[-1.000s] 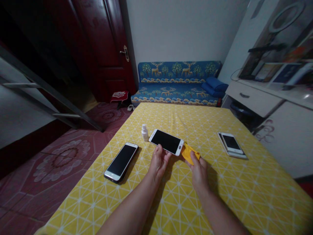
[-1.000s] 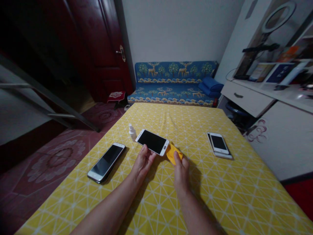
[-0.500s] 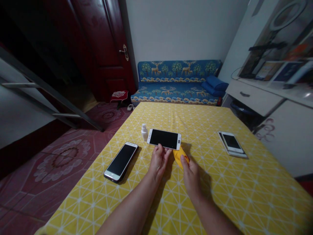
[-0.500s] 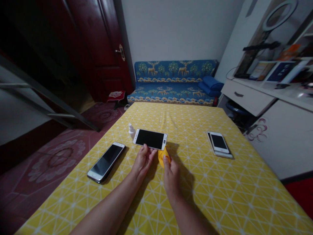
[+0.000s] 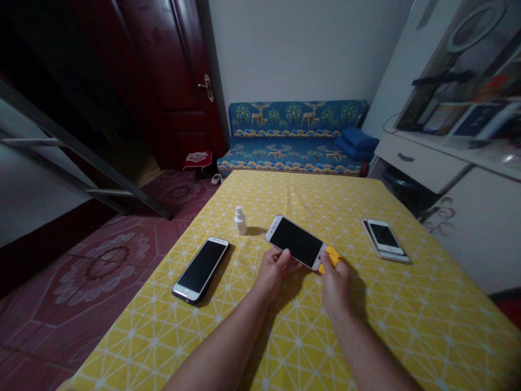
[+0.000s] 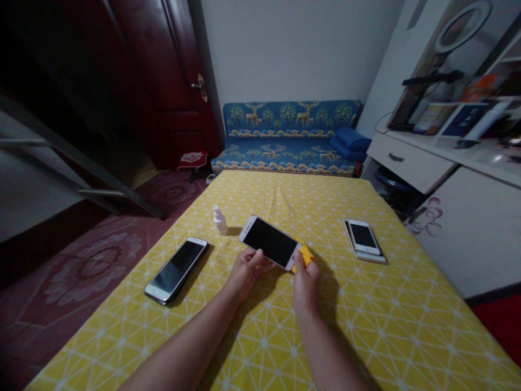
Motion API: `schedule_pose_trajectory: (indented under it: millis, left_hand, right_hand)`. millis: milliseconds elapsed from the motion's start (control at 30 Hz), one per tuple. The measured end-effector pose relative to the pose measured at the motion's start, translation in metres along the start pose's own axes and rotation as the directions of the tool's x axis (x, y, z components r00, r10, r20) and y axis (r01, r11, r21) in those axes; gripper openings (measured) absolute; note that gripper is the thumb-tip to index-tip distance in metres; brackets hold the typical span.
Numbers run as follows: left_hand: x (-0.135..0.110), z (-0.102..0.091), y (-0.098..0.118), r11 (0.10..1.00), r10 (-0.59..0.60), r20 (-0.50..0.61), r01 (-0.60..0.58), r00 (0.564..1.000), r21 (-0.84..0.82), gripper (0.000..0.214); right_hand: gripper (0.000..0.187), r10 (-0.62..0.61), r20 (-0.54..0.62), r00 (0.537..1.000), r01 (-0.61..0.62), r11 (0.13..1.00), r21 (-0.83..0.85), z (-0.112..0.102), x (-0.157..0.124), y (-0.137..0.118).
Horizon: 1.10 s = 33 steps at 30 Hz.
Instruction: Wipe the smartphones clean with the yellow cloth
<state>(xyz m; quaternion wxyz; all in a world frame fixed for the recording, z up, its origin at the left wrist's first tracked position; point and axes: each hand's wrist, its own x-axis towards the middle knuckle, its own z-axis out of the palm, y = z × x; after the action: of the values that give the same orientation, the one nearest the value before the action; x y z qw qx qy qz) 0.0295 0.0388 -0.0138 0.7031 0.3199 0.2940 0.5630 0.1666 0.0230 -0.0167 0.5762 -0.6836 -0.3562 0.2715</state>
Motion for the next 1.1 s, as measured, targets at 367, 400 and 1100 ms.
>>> schedule_pose_trajectory:
  millis: [367, 400, 1100]
  left_hand:
    - [-0.011, -0.006, 0.019, 0.953, -0.23, 0.524, 0.3, 0.82, -0.05, 0.073]
    - [-0.01, -0.007, 0.019, 0.926, -0.266, 0.548, 0.367, 0.793, -0.082, 0.081]
    - [-0.007, -0.007, 0.02, 0.91, -0.37, 0.373, 0.412, 0.851, -0.038, 0.034]
  right_hand:
    - [0.031, 0.076, -0.012, 0.997, -0.064, 0.902, 0.427, -0.01, 0.046, 0.022]
    - [0.032, 0.084, 0.013, 0.996, -0.081, 0.894, 0.44, -0.012, 0.048, 0.022]
    - [0.04, 0.154, 0.228, 0.961, -0.24, 0.877, 0.416, -0.024, 0.041, -0.005]
